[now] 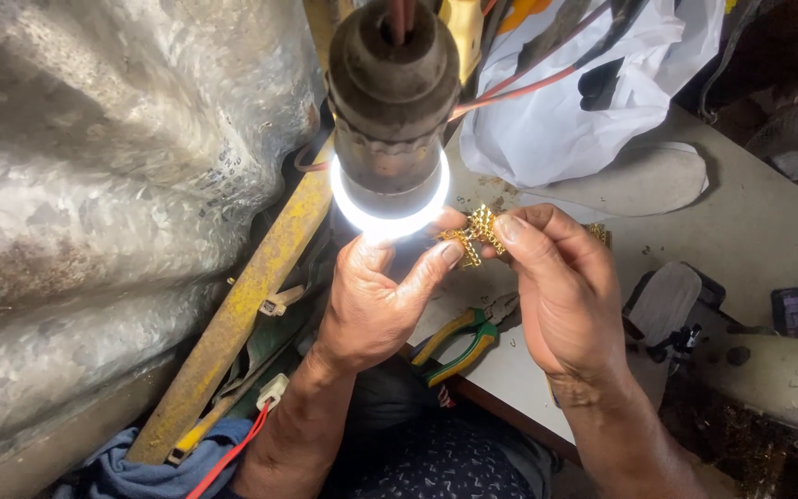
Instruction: Using pliers to attach decorative gold chain segments to a black belt by crimping small metal links.
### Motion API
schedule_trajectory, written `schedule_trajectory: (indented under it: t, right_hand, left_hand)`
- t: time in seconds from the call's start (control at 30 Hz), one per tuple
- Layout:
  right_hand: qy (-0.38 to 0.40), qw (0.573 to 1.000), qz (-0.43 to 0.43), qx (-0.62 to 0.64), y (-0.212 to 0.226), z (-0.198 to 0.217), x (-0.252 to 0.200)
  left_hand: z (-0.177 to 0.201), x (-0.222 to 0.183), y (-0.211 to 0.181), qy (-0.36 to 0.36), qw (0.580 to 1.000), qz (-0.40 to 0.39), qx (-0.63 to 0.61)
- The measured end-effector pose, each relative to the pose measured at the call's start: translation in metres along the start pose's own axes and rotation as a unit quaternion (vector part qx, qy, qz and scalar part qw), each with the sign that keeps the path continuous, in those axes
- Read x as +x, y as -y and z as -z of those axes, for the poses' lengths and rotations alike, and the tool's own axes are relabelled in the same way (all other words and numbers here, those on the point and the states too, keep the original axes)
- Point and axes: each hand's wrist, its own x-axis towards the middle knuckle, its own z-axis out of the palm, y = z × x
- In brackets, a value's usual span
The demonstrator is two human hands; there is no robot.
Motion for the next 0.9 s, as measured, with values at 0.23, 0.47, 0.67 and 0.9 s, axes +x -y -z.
schedule_trajectory:
  t: [0.23, 0.47, 0.67, 0.9]
  right_hand:
    - [-0.009, 0.999, 0.016, 0.031, -0.003, 0.006, -0.008]
    - [-0.046, 0.998, 0.031, 0.020, -0.023, 0.034, -0.021]
    - [-0.008, 0.973, -0.004, -0.229, -0.022, 0.072, -0.025]
    - [-0.015, 0.931, 0.150, -0.333, -0.038, 0.126, -0.054]
  left_hand:
    - [-0.007, -0.004, -0.003, 0.001, 0.999, -0.038, 0.030]
    - [-0.024, -0.010, -0.009, 0.060, 0.982, -0.065, 0.167]
    - [-0.042, -0.018, 0.034, 0.138, 0.937, -0.133, 0.291]
    - [-0.049, -0.035, 0.057, 0.092, 0.927, -0.173, 0.320]
